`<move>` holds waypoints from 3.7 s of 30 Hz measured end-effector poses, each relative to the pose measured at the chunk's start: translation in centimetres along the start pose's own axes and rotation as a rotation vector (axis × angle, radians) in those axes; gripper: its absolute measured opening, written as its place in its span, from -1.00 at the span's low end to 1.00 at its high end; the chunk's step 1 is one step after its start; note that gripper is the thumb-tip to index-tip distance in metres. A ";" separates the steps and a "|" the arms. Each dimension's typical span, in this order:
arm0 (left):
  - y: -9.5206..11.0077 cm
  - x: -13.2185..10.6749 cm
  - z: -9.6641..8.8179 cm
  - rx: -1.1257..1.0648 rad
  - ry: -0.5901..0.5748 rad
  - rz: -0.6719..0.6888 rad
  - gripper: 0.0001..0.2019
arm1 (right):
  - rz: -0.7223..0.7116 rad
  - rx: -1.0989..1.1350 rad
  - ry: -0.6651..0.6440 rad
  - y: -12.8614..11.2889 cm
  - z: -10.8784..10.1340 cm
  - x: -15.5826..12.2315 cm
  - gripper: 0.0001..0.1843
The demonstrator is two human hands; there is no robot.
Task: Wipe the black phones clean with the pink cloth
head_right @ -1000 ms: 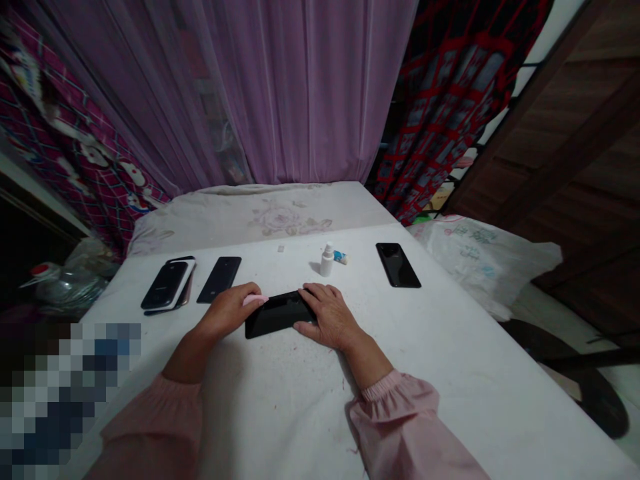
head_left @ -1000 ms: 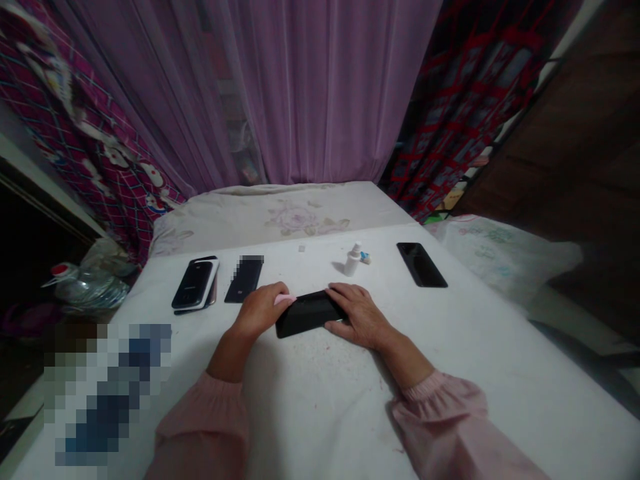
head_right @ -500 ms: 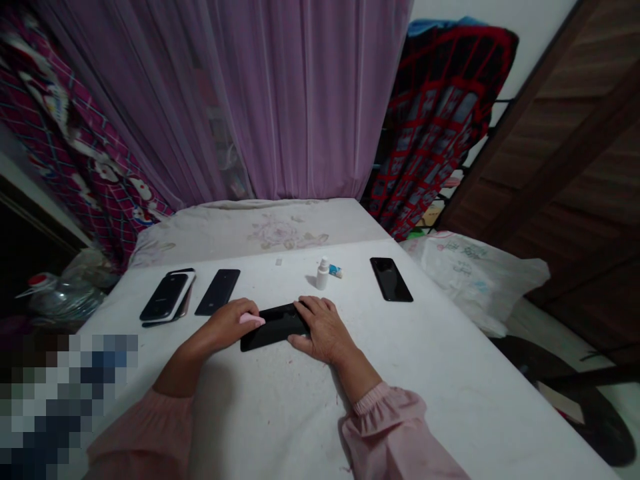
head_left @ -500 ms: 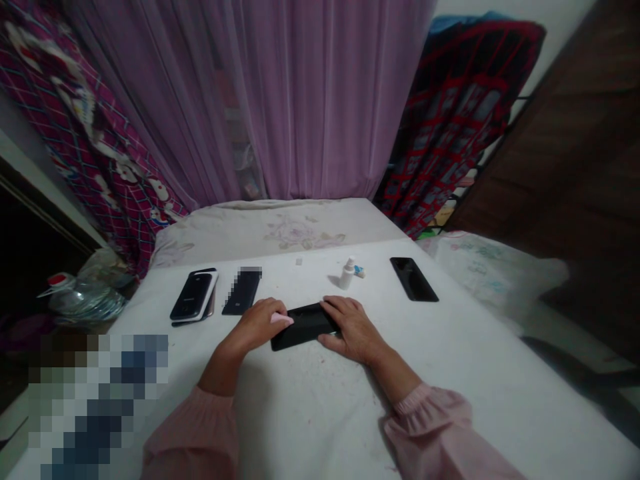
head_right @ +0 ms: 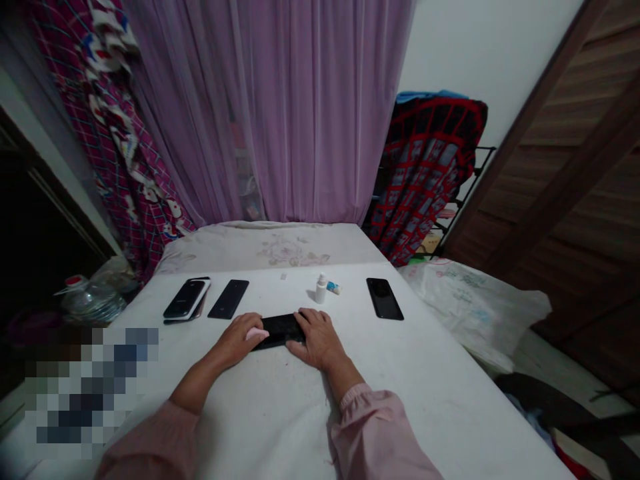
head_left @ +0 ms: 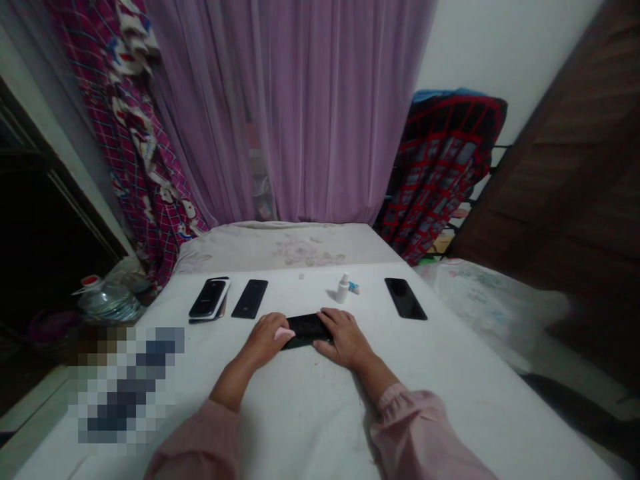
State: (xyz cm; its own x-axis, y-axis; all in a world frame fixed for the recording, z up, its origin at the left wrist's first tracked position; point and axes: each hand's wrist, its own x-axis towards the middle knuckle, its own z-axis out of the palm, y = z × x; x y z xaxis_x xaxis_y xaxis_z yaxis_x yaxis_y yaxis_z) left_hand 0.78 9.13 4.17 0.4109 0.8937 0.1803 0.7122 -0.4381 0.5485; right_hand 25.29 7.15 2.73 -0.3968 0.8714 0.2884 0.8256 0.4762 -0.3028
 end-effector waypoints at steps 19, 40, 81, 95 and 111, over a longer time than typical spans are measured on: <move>-0.2 0.4 -0.4 0.025 -0.040 0.021 -0.89 | 0.006 -0.040 -0.014 0.0 0.2 0.2 -0.15; -0.8 5.0 -0.2 0.055 -0.135 -0.043 -0.80 | 0.088 0.131 0.041 -0.7 0.5 0.6 -0.18; -1.8 3.3 1.3 -0.073 0.025 -0.010 -0.83 | 0.135 0.175 -0.097 -0.8 0.6 0.6 -0.10; -1.9 3.6 1.3 -0.050 0.026 -0.004 -0.85 | 0.124 0.196 -0.061 -0.4 0.9 0.3 -0.09; -1.4 4.2 0.9 -0.001 0.008 0.046 -0.84 | 0.091 0.147 0.013 -0.8 0.5 0.6 -0.16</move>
State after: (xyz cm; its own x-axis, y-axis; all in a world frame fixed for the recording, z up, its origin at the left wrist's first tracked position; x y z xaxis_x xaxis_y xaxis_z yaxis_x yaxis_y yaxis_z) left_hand 2.03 13.45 3.46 0.4384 0.8734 0.2120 0.6920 -0.4785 0.5405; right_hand 24.19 7.38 2.74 -0.3173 0.9105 0.2652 0.7899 0.4085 -0.4574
